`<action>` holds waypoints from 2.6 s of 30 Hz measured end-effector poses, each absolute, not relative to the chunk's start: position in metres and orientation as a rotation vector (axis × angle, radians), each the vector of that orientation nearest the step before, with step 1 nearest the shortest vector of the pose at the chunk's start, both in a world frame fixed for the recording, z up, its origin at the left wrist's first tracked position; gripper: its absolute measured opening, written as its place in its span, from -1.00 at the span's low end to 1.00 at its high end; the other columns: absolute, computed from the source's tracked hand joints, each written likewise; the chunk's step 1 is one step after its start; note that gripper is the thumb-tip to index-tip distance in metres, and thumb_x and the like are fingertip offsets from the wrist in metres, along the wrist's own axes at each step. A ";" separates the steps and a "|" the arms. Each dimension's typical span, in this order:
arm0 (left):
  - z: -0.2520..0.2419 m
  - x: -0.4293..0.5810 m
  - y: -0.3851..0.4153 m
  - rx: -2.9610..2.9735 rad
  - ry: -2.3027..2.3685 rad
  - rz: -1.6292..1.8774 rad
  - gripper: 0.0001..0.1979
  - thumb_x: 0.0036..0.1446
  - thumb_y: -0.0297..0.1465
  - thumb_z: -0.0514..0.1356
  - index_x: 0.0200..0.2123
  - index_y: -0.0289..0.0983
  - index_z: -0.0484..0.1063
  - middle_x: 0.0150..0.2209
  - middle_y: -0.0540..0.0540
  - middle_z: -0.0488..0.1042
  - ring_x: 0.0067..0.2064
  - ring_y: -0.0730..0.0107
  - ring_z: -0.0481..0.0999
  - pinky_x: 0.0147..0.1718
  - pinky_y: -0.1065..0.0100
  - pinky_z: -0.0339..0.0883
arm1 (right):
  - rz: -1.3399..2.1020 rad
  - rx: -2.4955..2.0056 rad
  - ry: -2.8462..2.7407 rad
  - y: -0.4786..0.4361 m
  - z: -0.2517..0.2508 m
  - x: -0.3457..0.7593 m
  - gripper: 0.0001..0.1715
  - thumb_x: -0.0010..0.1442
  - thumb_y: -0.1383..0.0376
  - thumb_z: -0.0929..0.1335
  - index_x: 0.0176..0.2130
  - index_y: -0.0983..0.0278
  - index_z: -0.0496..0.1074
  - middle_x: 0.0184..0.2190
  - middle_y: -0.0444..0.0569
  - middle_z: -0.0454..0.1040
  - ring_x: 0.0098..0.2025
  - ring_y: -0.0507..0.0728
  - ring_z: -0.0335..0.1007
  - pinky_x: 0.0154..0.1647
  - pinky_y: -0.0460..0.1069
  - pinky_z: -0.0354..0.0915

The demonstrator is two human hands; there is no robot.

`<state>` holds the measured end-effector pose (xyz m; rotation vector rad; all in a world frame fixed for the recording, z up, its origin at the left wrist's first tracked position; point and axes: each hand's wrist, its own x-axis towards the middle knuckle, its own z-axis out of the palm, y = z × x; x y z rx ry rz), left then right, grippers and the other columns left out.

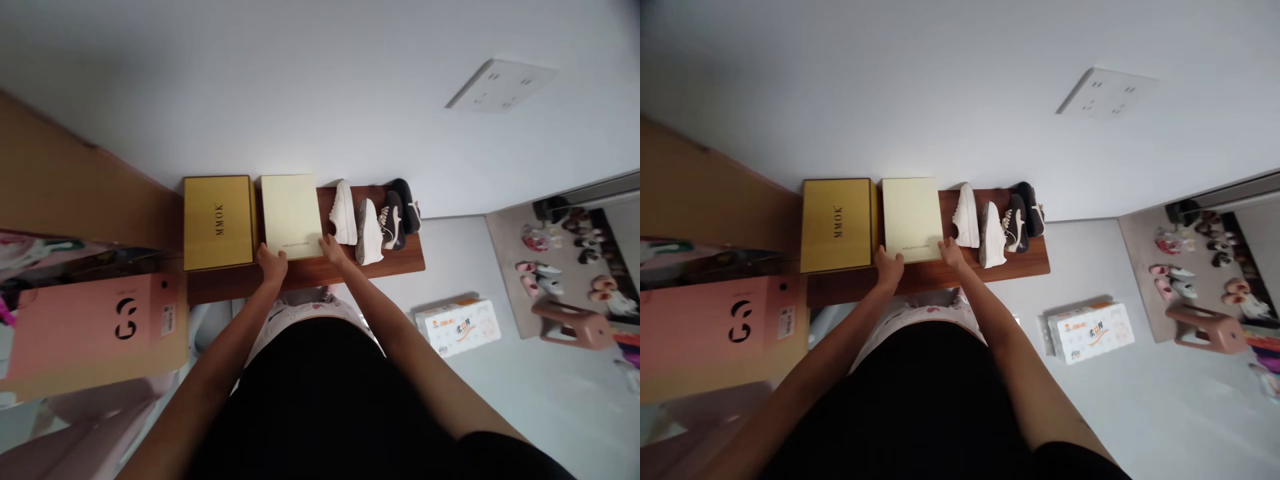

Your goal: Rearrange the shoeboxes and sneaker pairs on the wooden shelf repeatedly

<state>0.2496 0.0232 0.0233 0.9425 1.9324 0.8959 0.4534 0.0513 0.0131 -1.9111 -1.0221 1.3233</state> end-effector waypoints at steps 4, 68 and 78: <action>0.042 0.279 0.018 1.254 1.809 0.945 -0.27 0.22 -0.42 0.25 0.43 -0.31 0.20 0.48 -0.38 0.17 0.54 0.01 0.08 0.53 0.04 -0.07 | 1.156 -1.935 -0.951 0.018 0.021 0.518 -0.37 0.36 0.04 0.35 0.28 0.29 0.41 0.26 0.18 0.53 0.30 0.27 0.47 0.41 0.19 0.31; 0.044 0.454 0.082 1.921 1.809 -0.101 -0.60 0.37 -0.37 0.17 0.20 -0.42 0.36 0.13 -0.49 0.49 0.22 -0.16 0.50 0.21 0.06 0.32 | 0.635 -1.799 -2.397 0.072 0.038 0.646 -0.60 0.46 0.26 0.28 0.20 0.32 0.45 0.16 0.28 0.49 0.20 0.35 0.37 0.27 0.17 0.28; 0.024 0.576 0.050 1.750 1.389 0.082 -0.52 0.31 -0.35 0.28 0.24 -0.37 0.38 0.19 -0.37 0.51 0.25 0.08 0.50 0.20 0.21 0.36 | 1.004 -2.363 -1.151 0.097 0.010 0.828 -0.29 0.17 0.14 0.51 0.19 0.44 0.41 0.14 0.34 0.50 0.18 0.36 0.45 0.20 0.20 0.41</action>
